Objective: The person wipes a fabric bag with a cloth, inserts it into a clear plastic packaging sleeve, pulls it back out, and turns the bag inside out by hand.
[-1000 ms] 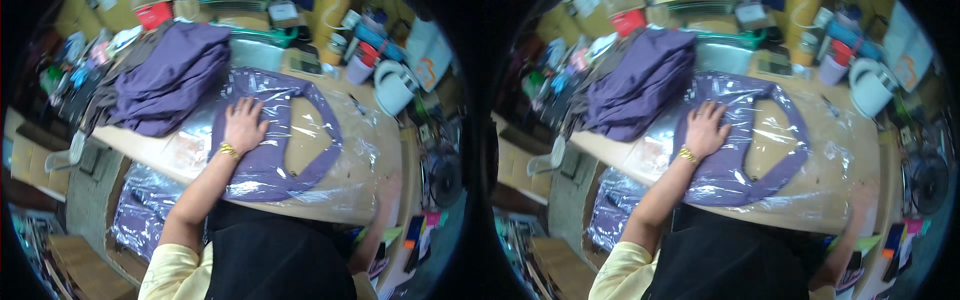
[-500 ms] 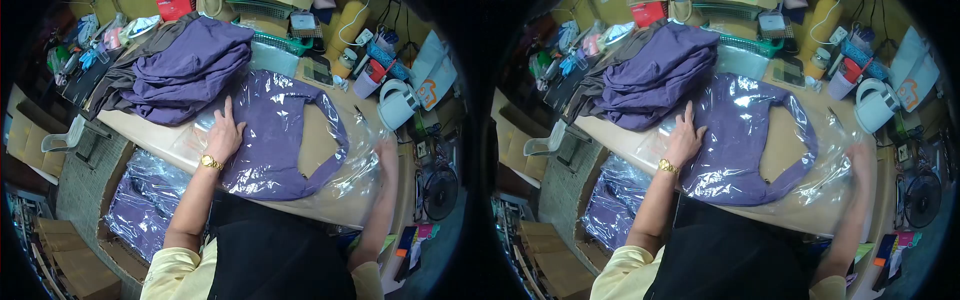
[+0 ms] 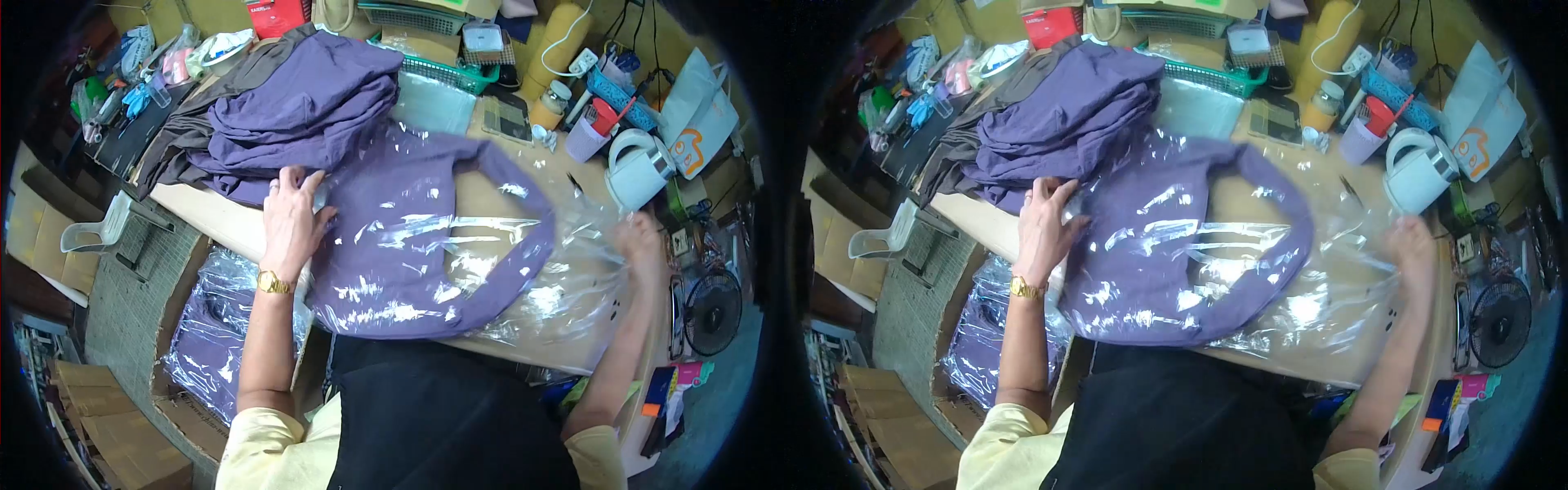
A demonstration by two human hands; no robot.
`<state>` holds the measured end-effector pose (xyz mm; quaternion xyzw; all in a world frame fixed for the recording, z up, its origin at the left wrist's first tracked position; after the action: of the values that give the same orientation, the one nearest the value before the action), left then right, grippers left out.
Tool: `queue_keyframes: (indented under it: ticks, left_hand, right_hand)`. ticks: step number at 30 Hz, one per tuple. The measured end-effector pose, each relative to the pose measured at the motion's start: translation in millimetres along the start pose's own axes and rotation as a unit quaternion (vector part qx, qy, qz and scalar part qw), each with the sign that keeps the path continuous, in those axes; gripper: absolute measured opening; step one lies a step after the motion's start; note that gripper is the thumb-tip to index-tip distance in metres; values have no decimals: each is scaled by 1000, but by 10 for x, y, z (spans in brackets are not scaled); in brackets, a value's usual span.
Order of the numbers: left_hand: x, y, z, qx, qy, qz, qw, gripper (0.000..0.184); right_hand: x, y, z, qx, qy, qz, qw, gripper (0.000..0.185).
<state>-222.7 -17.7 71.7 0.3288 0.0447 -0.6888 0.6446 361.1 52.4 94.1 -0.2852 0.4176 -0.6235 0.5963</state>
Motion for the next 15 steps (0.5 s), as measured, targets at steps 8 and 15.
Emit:
queue_keyframes:
  ticks: [8,15]
  left_hand:
    - [-363,1985,-521,556,-158,-198,791,47]
    - [-677,1521,-594,520,-85,-157,835,4]
  right_hand:
    - [667,-1243,-1351,-24,-164,116,979,16]
    - [610,-694,-794,108,-95,59,988,18]
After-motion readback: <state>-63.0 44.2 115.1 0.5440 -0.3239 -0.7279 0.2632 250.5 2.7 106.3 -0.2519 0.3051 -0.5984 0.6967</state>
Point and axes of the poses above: each hand's wrist, its own x-axis away from the middle knuckle, its own z-axis out of the back of the hand, y = z × x, the point moved 1 cm from there along -x, towards the middle knuckle, and after that the axes turned 13 degrees about x, right-handed, at the moved point
